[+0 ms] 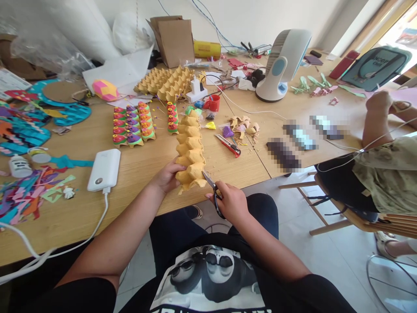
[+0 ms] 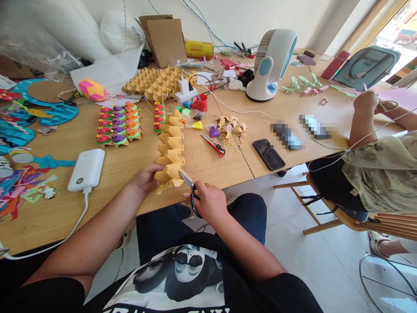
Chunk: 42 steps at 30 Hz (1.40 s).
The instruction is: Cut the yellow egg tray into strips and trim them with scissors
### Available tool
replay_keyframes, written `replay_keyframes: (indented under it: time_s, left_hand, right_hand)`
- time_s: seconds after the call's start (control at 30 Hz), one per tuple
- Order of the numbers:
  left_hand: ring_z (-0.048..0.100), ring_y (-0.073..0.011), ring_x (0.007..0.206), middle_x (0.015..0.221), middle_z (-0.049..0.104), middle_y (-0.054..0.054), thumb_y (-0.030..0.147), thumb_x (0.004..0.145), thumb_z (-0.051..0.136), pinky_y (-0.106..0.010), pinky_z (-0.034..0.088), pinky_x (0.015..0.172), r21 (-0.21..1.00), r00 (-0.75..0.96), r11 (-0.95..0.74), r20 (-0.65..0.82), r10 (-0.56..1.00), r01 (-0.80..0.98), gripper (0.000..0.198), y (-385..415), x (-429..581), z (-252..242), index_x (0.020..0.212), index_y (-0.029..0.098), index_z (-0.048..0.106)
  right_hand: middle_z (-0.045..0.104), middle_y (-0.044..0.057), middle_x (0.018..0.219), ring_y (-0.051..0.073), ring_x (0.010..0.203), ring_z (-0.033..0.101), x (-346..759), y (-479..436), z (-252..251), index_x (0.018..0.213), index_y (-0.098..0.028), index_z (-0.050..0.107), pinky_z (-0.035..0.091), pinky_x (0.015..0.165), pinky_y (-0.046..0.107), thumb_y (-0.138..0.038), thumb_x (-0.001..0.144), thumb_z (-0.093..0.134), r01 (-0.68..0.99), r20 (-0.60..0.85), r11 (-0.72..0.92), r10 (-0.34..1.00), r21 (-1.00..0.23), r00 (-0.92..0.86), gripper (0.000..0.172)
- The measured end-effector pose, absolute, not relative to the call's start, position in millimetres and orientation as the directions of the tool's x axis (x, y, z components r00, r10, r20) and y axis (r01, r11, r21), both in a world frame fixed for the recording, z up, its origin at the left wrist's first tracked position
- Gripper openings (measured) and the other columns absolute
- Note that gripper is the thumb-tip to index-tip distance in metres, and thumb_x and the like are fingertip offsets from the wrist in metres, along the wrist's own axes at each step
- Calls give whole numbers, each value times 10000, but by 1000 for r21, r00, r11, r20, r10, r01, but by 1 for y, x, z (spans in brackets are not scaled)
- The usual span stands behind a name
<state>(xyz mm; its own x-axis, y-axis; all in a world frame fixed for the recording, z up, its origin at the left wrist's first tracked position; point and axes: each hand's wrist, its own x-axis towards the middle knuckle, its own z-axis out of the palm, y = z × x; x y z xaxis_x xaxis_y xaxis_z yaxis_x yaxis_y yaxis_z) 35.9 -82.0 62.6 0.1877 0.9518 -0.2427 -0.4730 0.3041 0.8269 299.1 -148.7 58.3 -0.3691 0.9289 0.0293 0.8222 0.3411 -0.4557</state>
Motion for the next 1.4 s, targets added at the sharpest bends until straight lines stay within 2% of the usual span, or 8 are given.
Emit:
replay_keyframes:
  time_s: [0.23,0.5,0.7,0.87,1.03,1.17,1.27,1.4]
  left_hand:
    - [827,-220,697,870,852,-26,134,701,878,-311,725,731,812,164,353,-312,936,-465,611,-82,34,60,1307,152,799]
    - [894,-307,933,1054,900,-98,128,733,846,-352,737,761,806,160,370,-335,929,-462,519,-81,30,55,1250,159,809]
    - [905,-343,993,1062,906,-101,145,721,866,-404,767,827,815,157,352,-315,936,-460,636,-80,32,55,1353,162,800]
    - [907,-360,1040,1102,902,-110,140,722,856,-451,784,866,805,168,365,-325,931,-467,644,-79,32,56,1361,162,785]
    - [905,-304,949,1066,900,-83,119,716,869,-376,773,825,806,177,345,-296,938,-481,701,-79,33,58,1407,168,761]
    - [885,-261,856,1043,898,-62,140,672,934,-320,748,787,832,180,271,-208,961,-485,877,-80,34,58,1522,192,721]
    - [881,-259,872,1070,899,-63,146,654,956,-303,732,776,845,183,242,-174,967,-476,966,-79,34,56,1581,207,690]
    - [883,-269,941,1134,894,-71,129,689,940,-301,720,790,850,224,246,-156,962,-465,950,-79,34,54,1598,224,681]
  right_hand:
    - [822,60,917,222,811,708,299,-145,59,1079,-238,730,306,713,313,-520,1177,714,802,40,349,925,-486,-378,299]
    - [824,62,921,228,818,713,298,-145,64,1070,-248,714,321,718,309,-517,1194,678,809,3,332,926,-486,-378,300]
    - [837,67,940,223,826,732,297,-144,67,1071,-241,719,327,720,303,-495,1188,700,807,-6,332,924,-488,-384,280]
    - [833,57,898,223,810,730,297,-142,68,1079,-242,735,298,703,305,-502,1190,696,819,-27,316,927,-479,-374,286]
    - [832,54,881,228,819,730,299,-142,69,1123,-247,764,290,698,305,-539,1177,710,822,-27,310,930,-477,-366,302]
    - [844,47,906,229,837,742,303,-144,75,1159,-262,775,288,688,305,-562,1162,725,821,-47,303,928,-483,-370,304]
    - [853,41,930,232,860,757,307,-149,80,1201,-272,775,291,688,304,-561,1146,748,824,-82,291,924,-486,-375,296]
    - [856,48,966,247,908,767,312,-153,85,1238,-273,768,301,699,304,-574,1116,786,818,-104,295,914,-495,-392,325]
